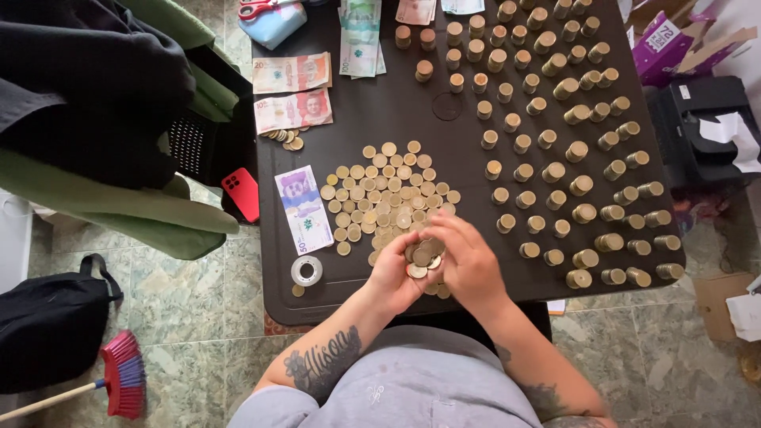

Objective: Counting and stacking coins on a table.

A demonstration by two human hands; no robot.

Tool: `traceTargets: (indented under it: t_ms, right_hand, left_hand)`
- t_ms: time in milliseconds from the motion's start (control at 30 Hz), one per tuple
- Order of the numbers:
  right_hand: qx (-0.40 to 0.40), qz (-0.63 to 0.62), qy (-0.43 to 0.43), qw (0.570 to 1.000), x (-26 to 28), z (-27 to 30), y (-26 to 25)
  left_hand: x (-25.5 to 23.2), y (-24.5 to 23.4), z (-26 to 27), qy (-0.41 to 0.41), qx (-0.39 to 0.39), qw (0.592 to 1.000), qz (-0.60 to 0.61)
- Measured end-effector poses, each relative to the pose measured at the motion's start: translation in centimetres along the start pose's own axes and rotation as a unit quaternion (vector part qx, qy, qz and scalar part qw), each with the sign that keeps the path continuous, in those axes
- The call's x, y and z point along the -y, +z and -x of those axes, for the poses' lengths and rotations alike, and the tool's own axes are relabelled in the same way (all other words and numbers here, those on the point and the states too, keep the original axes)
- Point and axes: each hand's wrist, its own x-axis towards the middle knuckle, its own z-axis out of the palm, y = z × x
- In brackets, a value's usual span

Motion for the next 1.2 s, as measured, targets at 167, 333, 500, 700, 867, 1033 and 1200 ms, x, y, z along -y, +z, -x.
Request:
traceTargets:
  t_ms: [167, 333, 500, 700, 867, 1033, 1200]
  right_hand:
    - [-0.018, 0.031, 0.025, 0.999, -1.4, 0.1, -0.5]
    - [-0.021, 0.036, 0.029, 0.999, -1.8, 0.5, -0.6]
    - [-0.001, 0.029, 0.045, 0.999, -1.0, 0.5, -0.6]
    - [0.008, 0.024, 0.04, 0.999, 0.5, 0.0, -1.1]
    - [0.014, 0.026, 0.039, 0.999, 0.2, 0.2, -0.9]
    - [0.015, 0.026, 0.036, 0.999, 0.1, 0.3, -1.0]
    - [0.019, 0.027, 0.041, 0.999, 0.1, 0.2, -1.0]
  left_hand:
    - [-0.3, 6.1, 1.5, 0.01, -0.074, 0.996, -0.044]
    - [-0.5, 6.3, 1.5, 0.018, -0.054, 0.996, -0.068]
    - [-0.4, 5.6, 1.1, 0.016, -0.037, 0.997, -0.069]
    - [-0.5, 5.4, 1.5, 0.021, -0.046, 0.997, -0.064]
    - [-0.5, 6.6, 1.9, 0.024, -0.065, 0.994, -0.086]
    - [-0.4, 6.9, 2.0, 0.021, -0.06, 0.994, -0.09]
    - [-0.4, 6.2, 1.7, 0.023, -0.064, 0.995, -0.078]
